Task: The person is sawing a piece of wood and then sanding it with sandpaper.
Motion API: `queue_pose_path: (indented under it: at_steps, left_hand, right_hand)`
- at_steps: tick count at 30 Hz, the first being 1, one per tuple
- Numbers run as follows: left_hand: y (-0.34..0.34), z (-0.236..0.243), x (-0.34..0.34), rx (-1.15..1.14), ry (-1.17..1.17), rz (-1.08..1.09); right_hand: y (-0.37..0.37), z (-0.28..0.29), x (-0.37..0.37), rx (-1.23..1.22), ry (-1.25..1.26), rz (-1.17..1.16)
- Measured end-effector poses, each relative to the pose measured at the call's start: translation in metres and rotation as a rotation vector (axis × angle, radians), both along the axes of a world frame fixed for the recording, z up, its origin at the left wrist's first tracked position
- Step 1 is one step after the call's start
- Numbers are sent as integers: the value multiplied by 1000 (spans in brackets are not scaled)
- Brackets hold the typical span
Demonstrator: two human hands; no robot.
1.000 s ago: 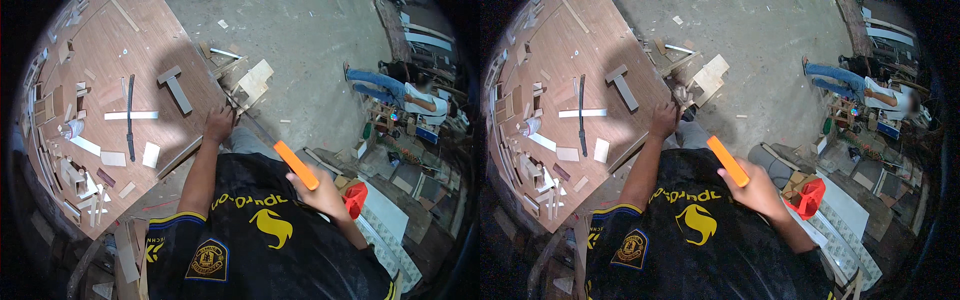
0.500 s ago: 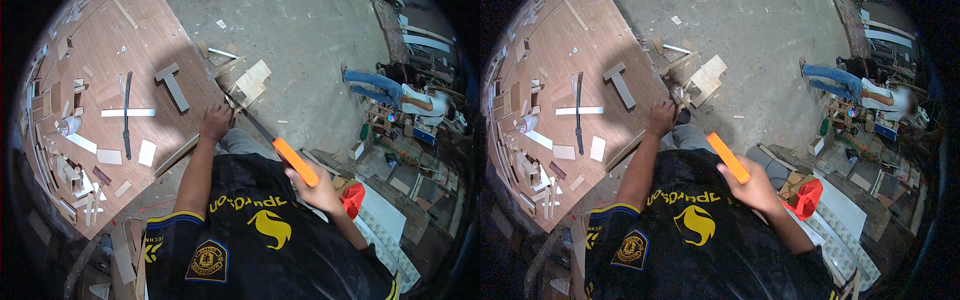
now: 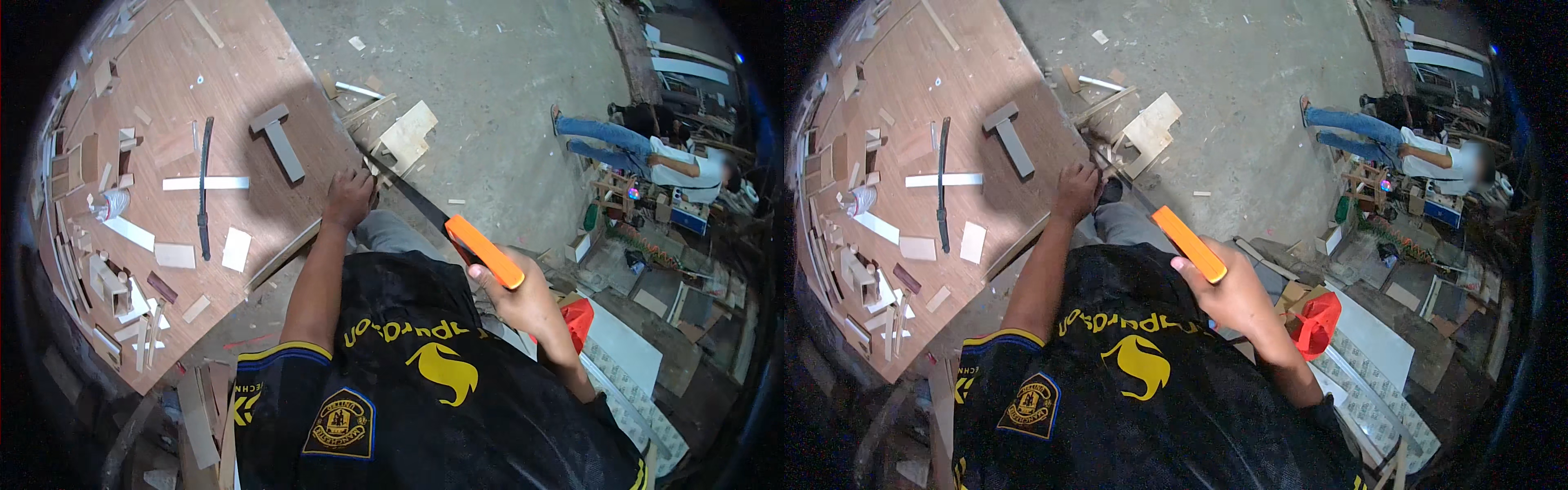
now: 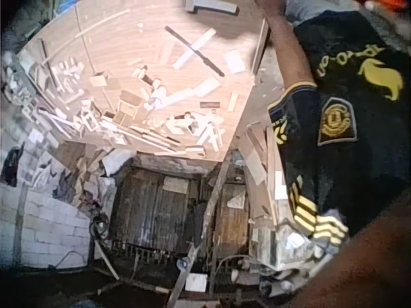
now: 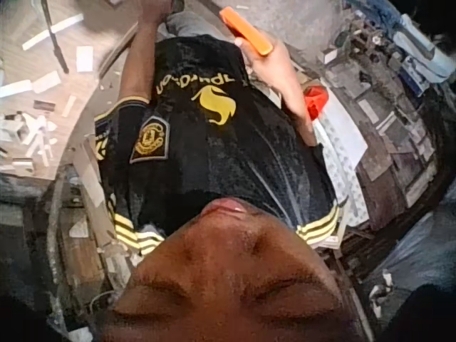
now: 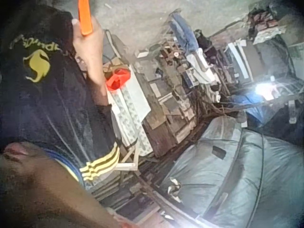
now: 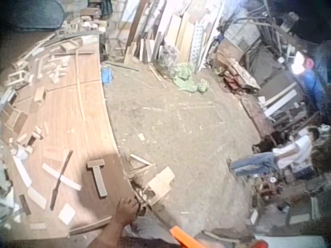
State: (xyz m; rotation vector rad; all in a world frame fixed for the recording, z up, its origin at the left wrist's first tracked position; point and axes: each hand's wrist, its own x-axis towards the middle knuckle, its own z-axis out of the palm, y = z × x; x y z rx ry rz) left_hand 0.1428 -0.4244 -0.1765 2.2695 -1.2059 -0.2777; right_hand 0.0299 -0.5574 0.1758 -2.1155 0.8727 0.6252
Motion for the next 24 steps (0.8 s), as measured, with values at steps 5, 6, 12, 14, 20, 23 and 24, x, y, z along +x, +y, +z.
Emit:
queue_pose_path:
  at_steps: [5, 6, 12, 14, 20, 23, 24]
  left_hand:
    - [-1, 2, 1, -50, -4, 3]
    - [-1, -1, 0, -74, -36, 19]
    - [-4, 10, 2, -68, -12, 22]
    - [-4, 7, 2, -47, -8, 15]
    - [1, -3, -1, -21, -36, 29]
    - [-1, 4, 4, -8, -14, 17]
    - [-8, 7, 2, -3, 3, 1]
  right_hand:
    - [6, -8, -36, -31, -65, -21]
    - [10, 0, -38, -33, -93, -5]
    - [7, -53, -38, -57, -165, -53]
    - [8, -74, -25, -67, -227, -41]
    - [3, -10, -12, -33, -109, 47]
    - [0, -31, -18, -34, -37, 33]
    - [7, -65, -15, -31, -100, -14]
